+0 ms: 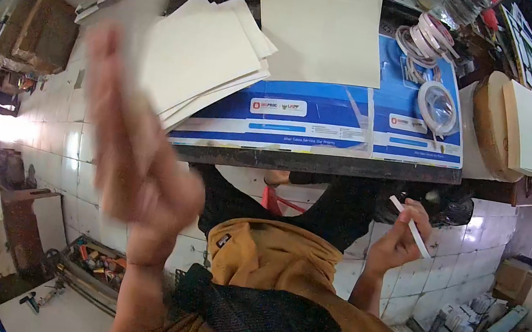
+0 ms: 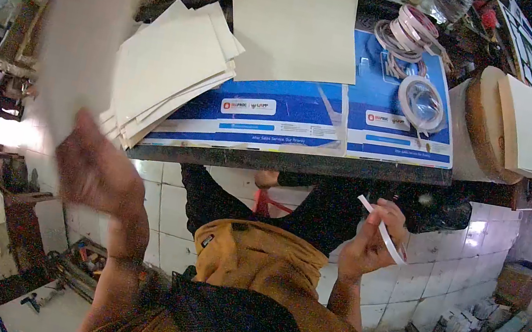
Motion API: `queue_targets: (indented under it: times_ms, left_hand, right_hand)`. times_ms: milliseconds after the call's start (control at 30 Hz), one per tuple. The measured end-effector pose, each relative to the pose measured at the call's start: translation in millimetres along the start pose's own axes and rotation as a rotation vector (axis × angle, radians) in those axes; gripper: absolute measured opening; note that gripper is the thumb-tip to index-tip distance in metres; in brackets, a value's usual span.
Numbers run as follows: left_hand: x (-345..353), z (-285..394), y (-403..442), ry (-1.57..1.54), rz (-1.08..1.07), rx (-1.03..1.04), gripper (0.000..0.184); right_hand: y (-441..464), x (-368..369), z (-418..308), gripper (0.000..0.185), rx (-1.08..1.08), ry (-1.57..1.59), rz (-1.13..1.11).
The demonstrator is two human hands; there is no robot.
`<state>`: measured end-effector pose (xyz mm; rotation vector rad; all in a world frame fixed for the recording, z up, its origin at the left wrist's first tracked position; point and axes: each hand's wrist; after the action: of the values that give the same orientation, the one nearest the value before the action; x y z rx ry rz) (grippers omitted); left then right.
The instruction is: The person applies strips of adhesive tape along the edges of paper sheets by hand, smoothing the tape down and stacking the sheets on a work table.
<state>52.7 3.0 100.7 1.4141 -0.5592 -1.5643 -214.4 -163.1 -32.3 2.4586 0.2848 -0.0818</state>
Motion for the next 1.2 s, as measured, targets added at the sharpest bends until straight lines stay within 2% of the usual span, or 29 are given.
queue_targets:
  times_ms: [67, 133, 167, 200, 267, 333, 400, 467, 567, 600, 667, 700, 767, 833, 867, 933, 1000, 1100, 1200]
  left_hand:
    - [34.5, -30.5, -4.2, -0.056, 0.025, -0.114, 0.044]
    - [68.4, -75.2, -41.2, 0.183, -0.506, -0.287, 0.045]
    - [82.2, -91.7, -57.7, 0.29, -0.67, -0.271, 0.044]
    - [79.9, -85.8, -51.4, 0.33, -0.641, -0.214, 0.043]
    - [82.7, -53.4, -11.4, 0.004, -0.437, -0.368, 0.044]
    - [95.8, -18.2, 25.2, -0.246, -0.33, -0.341, 0.041]
    - [144.0, -19.1, 33.5, -0.389, -0.395, -0.219, 0.042]
    - [206.1, -33.3, 19.5, -0.139, -0.39, 0.005, 0.048]
    - [242.5, -25.8, -35.7, 0.229, -0.532, 0.014, 0.055]
    - [230.8, -15.9, -47.5, 0.095, -0.618, -0.043, 0.059]
    - [201.9, 13.5, -62.7, 0.052, -0.689, -0.167, 0.06]
    - [191.2, 24.0, -69.9, -0.043, -0.65, -0.217, 0.061]
    - [171.6, 40.8, -80.3, -0.222, -0.552, -0.334, 0.063]
    - [140.0, 44.6, -81.2, -0.229, -0.466, -0.349, 0.067]
    - [124.1, 43.3, -85.7, -0.23, -0.421, -0.354, 0.069]
    - [98.0, 40.7, -110.3, -0.162, -0.394, -0.404, 0.073]
    - [81.4, 35.5, -133.9, -0.077, -0.4, -0.465, 0.075]
    - [77.6, 26.4, -158.8, -0.023, -0.453, -0.43, 0.08]
    - [85.1, 24.0, -167.3, -0.035, -0.359, -0.413, 0.082]
  right_hand:
    - [-3.5, 2.6, 2.0, 0.01, 0.019, 0.002, 0.0]
    - [-4.7, 1.2, 1.0, 0.011, 0.04, -0.001, -0.008]
    - [-4.2, 1.4, 1.2, 0.011, 0.036, 0.007, -0.008]
    - [-3.6, 1.5, 1.1, 0.011, 0.032, 0.01, -0.006]
    - [-0.7, 3.8, -5.5, 0.011, 0.166, 0.019, 0.015]
    - [-1.6, 4.6, -12.1, 0.012, 0.265, 0.069, 0.019]
    - [1.4, 12.8, -12.4, 0.012, 0.31, 0.174, 0.051]
    - [3.2, 18.1, -16.0, 0.014, 0.321, 0.246, 0.051]
    - [6.1, 18.8, -16.0, 0.017, 0.328, 0.326, 0.049]
    - [10.5, 19.2, -14.6, 0.017, 0.313, 0.294, 0.038]
    - [15.3, 18.2, -13.7, 0.016, 0.304, 0.221, 0.035]
    - [19.1, 19.4, -14.9, 0.014, 0.375, 0.072, 0.005]
    - [17.7, 30.9, -2.4, 0.014, 0.343, 0.042, -0.069]
    - [18.6, 49.5, 1.3, 0.014, 0.253, 0.05, -0.198]
    - [14.0, 60.8, 8.7, 0.015, 0.278, 0.109, -0.204]
    - [11.2, 80.8, 10.1, 0.02, 0.233, 0.007, -0.303]
    - [14.3, 104.2, 11.1, 0.024, -0.036, -0.014, -0.387]
    - [12.4, 127.4, -1.5, 0.025, 0.025, -0.004, -0.543]
    - [17.3, 141.2, -11.3, 0.026, -0.006, -0.046, -0.64]
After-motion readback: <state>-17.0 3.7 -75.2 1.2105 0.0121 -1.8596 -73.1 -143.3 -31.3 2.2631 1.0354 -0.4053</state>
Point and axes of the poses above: each hand's wrist, its own y-axis towards the middle knuckle, its own x-axis out of the palm, z = x × y, and after that the axes turned 2 degrees about y, right-handed
